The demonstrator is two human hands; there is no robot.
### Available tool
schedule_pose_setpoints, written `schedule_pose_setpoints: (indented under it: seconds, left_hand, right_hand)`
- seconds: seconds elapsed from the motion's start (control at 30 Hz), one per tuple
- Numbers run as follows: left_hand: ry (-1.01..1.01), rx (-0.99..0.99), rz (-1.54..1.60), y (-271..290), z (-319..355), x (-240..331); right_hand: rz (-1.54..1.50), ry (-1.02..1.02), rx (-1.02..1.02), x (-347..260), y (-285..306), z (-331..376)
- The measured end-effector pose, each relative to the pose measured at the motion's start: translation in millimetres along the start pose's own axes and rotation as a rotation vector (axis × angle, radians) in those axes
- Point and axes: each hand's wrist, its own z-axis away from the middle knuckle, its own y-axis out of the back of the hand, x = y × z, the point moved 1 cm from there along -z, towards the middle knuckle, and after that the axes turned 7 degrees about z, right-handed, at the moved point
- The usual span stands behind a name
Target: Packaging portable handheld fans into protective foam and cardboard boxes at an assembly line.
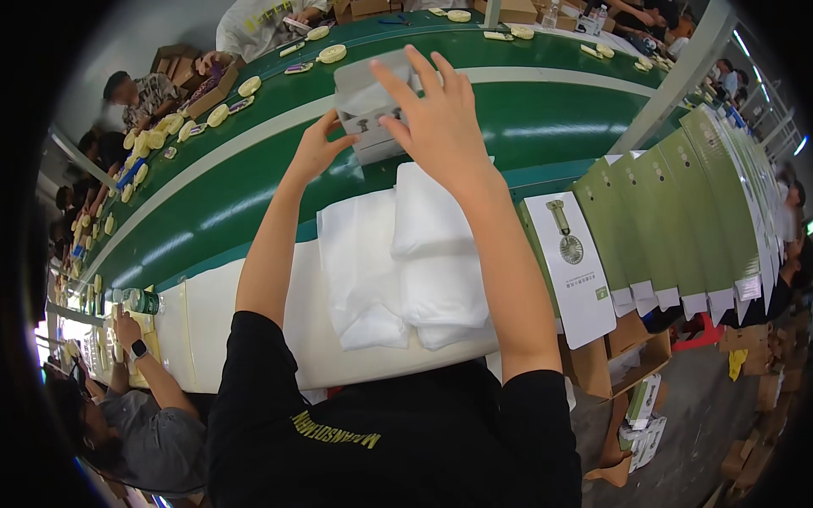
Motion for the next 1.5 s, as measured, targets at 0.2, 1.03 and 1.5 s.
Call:
schedule_pose_setpoints:
  seconds: [0.2,1.03,1.5]
  left_hand:
    - [0.152,-0.015,0.322,6.4,-21.6,-35.3]
    - [0.277,0.268,0.438,-22.7,208.0,-12.1]
    - [0.074,0.376,0.096,-35.1,254.4,11.2]
  right_hand:
    - [-0.395,-0.443,-0.025,0.5,37.5,76.4]
    - [-0.884,-1.293,-0.067,-19.1,41.1,230.9]
    - [-0.769,-1.295,-0.049,-18.9,43.7,239.5]
